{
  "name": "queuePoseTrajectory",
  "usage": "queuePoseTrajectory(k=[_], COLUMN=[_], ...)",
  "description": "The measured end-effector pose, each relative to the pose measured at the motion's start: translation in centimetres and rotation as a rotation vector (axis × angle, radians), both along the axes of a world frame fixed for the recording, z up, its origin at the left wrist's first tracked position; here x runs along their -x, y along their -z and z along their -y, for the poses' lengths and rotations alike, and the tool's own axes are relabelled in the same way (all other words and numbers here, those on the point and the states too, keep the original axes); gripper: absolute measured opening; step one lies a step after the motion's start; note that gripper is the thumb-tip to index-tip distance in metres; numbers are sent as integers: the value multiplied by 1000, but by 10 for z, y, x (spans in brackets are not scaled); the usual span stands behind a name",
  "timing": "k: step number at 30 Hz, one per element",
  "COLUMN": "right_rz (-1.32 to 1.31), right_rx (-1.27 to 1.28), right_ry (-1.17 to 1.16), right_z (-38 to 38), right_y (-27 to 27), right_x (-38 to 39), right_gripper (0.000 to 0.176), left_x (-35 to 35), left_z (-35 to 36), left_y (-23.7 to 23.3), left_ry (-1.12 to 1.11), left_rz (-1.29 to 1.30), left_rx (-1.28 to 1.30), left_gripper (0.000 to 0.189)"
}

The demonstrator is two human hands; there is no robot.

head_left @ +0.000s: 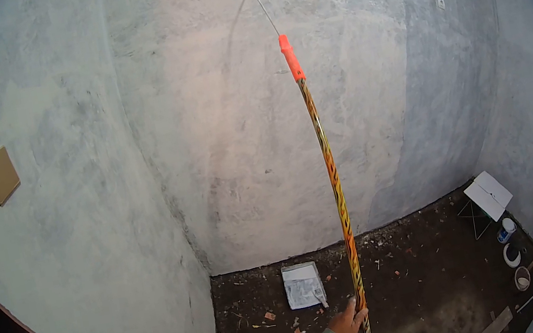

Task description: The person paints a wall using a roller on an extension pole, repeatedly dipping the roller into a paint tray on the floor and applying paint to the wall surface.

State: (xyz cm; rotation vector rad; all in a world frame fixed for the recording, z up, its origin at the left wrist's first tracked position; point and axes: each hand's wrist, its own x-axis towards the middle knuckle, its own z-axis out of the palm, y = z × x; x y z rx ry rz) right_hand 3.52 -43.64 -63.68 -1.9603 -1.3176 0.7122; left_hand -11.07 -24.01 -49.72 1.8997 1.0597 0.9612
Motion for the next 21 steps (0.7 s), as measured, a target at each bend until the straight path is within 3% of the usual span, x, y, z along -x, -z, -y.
queuePoseTrajectory(k=[2,4,9,12,15,20,21], right_rz=[-6,-65,-118,-136,-139,-78,-123], right_rx=[-34,184,169,121,53,-39,52], right_ry=[43,-47,-41,-27,2,-39,-40], right_z=[-14,-33,-54,-62,-66,-69,-71], right_y=[-20,-39,-136,-158,-163,-191,-203], right_x=[2,-2,17,22,23,25,26], right_gripper=[49,52,53,55,57,57,57], left_x=[3,4,3,1,6,6,7], left_z=[-11,-23,-53,-63,-60,-66,-66], left_y=[-30,-52,-79,-86,-123,-139,-145], left_ry=[13,28,-6,-33,-22,-38,-38], left_rz=[-1,-5,129,200,186,243,244], left_rx=[39,73,-109,-228,-63,-250,-250], left_gripper=[69,68,65,64,61,59,59])
